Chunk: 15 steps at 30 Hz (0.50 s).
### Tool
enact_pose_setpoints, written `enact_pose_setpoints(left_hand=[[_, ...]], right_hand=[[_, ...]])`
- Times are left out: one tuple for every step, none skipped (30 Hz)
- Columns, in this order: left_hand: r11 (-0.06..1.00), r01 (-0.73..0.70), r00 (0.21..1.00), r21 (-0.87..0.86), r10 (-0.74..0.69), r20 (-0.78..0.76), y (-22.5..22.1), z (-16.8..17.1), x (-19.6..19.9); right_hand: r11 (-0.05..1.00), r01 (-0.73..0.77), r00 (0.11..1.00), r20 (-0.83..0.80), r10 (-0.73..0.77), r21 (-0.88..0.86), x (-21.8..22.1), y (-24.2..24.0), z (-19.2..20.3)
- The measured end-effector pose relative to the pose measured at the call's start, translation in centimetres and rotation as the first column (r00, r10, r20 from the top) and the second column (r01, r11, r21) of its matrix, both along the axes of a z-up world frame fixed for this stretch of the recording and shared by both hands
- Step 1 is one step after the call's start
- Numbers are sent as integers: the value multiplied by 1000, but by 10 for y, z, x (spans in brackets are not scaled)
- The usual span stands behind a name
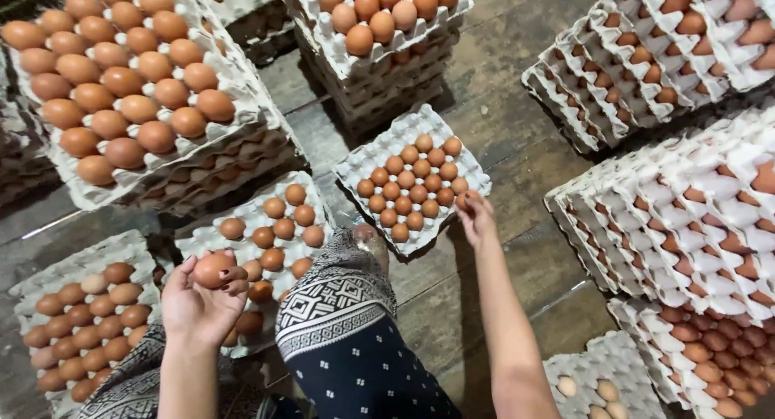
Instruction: The person is manually sorting eggs and placing them into cardboard egg trays at a steady pace.
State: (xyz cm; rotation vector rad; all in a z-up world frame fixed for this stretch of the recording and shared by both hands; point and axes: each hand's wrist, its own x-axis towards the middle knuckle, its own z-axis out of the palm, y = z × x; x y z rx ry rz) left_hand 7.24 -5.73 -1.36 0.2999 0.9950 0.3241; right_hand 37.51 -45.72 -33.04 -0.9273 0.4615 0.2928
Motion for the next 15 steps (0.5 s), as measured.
enact_pose_setpoints(left_hand=[[1000, 1, 1000, -3, -1, -7, 0, -5, 0], [1000, 6, 1000, 1, -6, -13, 1, -9, 0], [1000, 10, 1000, 7, -10, -15, 3, -13, 1], [1000, 10, 1000, 7, -10, -20, 4, -14, 2], [1000, 16, 999, 16, -15, -31, 4, -16, 3], [999, 21, 999, 26, -20, -42, 4, -17, 4], [1000, 16, 999, 26, -15, -45, 7, -21, 5], [999, 21, 999, 25, -19, -50, 9, -25, 4], [999, 27, 998, 24, -26, -57, 12, -28, 4], [999, 25, 998, 25, -23, -62, 12, -30, 4], [999, 22, 998, 33, -20, -54, 13, -32, 4], [999, 20, 999, 41, -18, -46, 14, -34, 4], [999, 20, 999, 41, -17, -51, 14, -35, 5], [999, 18, 999, 33, -17, -45, 15, -35, 6], [1000, 14, 999, 26, -13, -36, 16, -35, 6]], right_hand=[[1000, 1, 1000, -7, -1, -3, 11, 1, 4], [997, 42, 998, -39, -44, -69, 23, 2, 8], [988, 80, 994, -65, -89, -133, 36, 5, 13], [988, 79, 994, -70, -89, -134, 47, 2, -4], [957, 18, 1000, 24, -12, -290, 61, 1, -20], [896, -25, 991, 105, 80, -444, 74, 0, -36], [896, -31, 991, 101, 84, -444, 81, 4, -37], [810, -17, 986, 125, 111, -586, 89, 9, -37], [703, 4, 980, 143, 140, -711, 94, 14, -39], [703, -2, 980, 138, 142, -711, 96, 16, -37], [541, 17, 964, 158, 215, -841, 98, 19, -35], [356, 49, 943, 161, 291, -933, 100, 22, -33], [355, 44, 944, 156, 292, -934, 97, 24, -26], [255, 26, 948, 105, 302, -967, 93, 27, -18], [153, 9, 949, 56, 309, -988, 91, 32, -10]])
